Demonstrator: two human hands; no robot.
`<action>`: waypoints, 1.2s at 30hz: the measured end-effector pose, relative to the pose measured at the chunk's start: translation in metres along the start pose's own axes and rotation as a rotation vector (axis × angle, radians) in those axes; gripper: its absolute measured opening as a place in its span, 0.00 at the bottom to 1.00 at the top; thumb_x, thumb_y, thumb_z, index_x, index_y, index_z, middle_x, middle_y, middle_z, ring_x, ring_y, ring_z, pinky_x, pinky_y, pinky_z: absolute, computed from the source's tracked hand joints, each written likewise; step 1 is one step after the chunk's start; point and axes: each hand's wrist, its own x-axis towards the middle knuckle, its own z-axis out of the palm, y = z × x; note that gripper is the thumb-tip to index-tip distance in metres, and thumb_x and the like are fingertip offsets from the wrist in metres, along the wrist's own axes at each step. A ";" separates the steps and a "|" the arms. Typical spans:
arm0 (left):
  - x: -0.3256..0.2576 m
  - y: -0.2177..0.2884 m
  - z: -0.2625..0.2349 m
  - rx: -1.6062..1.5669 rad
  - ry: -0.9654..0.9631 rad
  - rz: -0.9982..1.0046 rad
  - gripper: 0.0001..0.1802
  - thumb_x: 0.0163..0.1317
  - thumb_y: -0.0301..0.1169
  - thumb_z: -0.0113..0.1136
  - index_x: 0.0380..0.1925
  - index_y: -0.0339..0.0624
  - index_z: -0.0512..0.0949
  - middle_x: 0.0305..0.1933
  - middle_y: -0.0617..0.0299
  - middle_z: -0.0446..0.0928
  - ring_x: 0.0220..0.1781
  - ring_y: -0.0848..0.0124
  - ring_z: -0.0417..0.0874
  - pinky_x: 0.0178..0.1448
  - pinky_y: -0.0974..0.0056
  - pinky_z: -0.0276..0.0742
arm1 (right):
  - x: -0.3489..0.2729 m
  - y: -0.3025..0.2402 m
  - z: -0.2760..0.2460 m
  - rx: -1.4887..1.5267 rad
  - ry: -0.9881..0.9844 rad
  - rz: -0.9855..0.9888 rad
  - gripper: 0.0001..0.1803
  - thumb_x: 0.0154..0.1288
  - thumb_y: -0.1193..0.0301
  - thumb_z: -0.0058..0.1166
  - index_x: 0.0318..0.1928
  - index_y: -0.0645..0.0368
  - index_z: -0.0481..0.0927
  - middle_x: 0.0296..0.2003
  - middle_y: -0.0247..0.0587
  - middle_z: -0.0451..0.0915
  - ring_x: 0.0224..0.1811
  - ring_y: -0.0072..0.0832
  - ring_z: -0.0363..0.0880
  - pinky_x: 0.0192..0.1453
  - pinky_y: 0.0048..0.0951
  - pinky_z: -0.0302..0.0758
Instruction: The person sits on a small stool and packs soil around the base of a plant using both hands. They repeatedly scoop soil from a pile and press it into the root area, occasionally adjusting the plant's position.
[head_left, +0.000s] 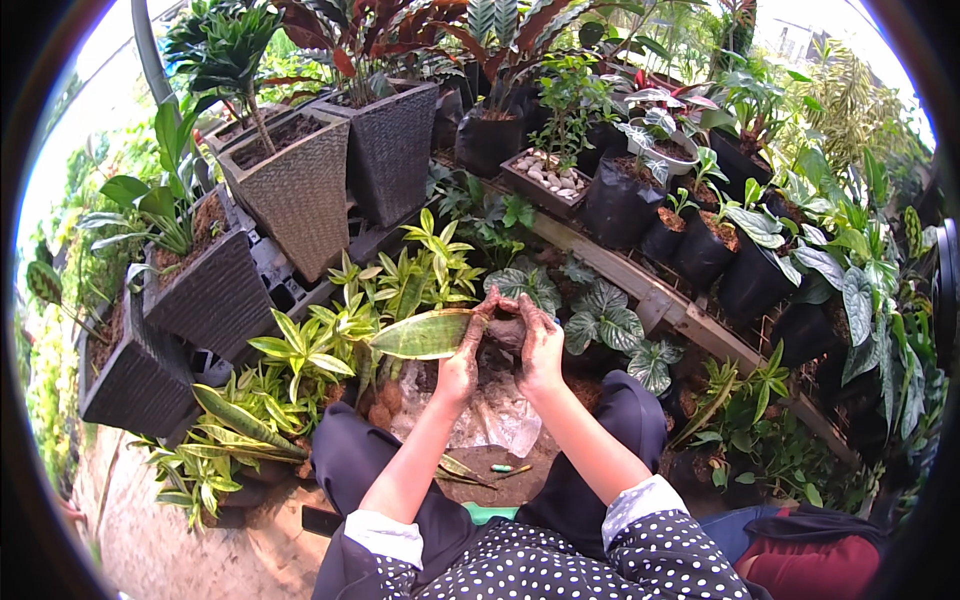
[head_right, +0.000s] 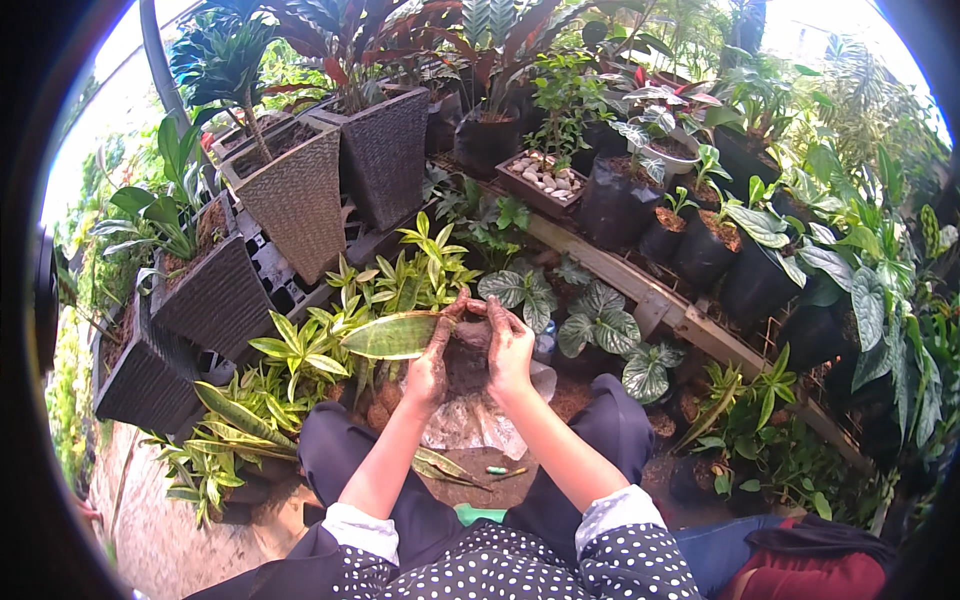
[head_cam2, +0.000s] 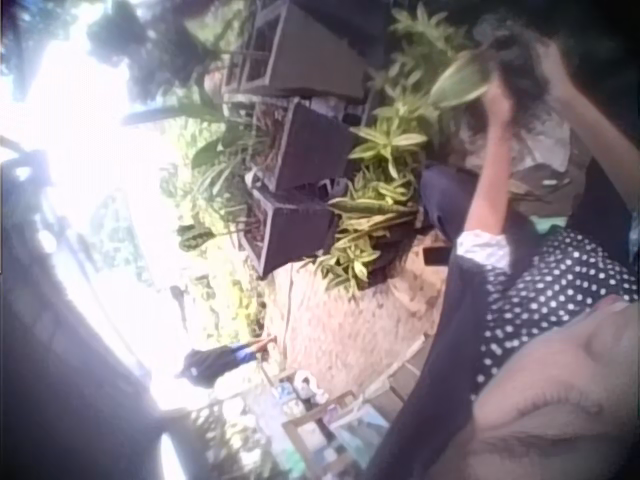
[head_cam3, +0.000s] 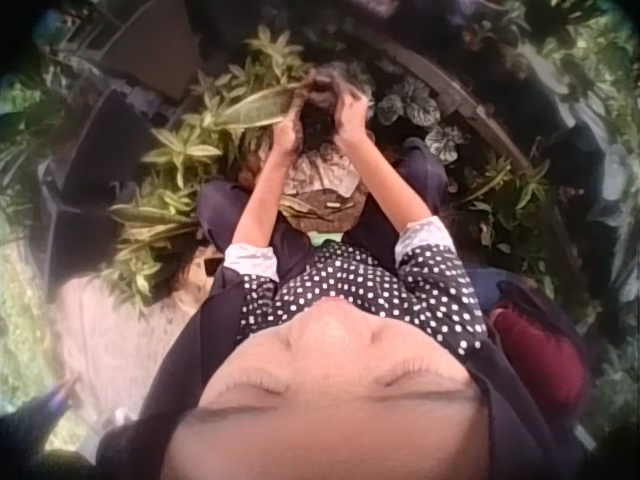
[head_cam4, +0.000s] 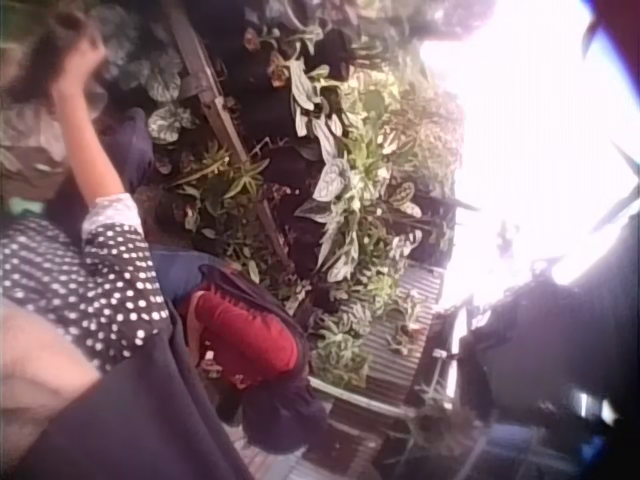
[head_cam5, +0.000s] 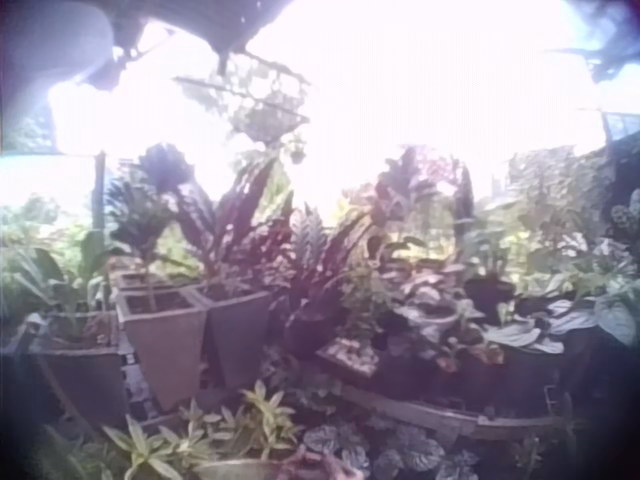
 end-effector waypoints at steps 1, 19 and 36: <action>-0.001 0.001 0.002 0.022 0.002 0.011 0.22 0.71 0.36 0.38 0.61 0.36 0.65 0.65 0.61 0.64 0.65 0.73 0.62 0.70 0.66 0.51 | -0.002 -0.001 0.001 -0.002 -0.003 0.001 0.18 0.67 0.62 0.49 0.37 0.69 0.79 0.33 0.43 0.81 0.30 0.26 0.80 0.38 0.25 0.76; -0.002 0.003 0.000 -0.558 0.121 -0.154 0.21 0.67 0.37 0.45 0.55 0.36 0.68 0.63 0.54 0.66 0.65 0.65 0.64 0.69 0.60 0.58 | -0.009 -0.014 0.012 -0.626 -0.241 -0.860 0.19 0.70 0.62 0.44 0.32 0.66 0.79 0.38 0.46 0.79 0.43 0.35 0.77 0.51 0.31 0.70; -0.006 0.010 0.002 -0.279 0.052 -0.036 0.23 0.71 0.39 0.38 0.56 0.31 0.67 0.62 0.54 0.66 0.65 0.66 0.65 0.68 0.61 0.57 | 0.006 0.003 -0.014 -0.418 -0.095 -0.062 0.32 0.71 0.48 0.34 0.39 0.67 0.80 0.34 0.41 0.80 0.39 0.25 0.76 0.49 0.26 0.69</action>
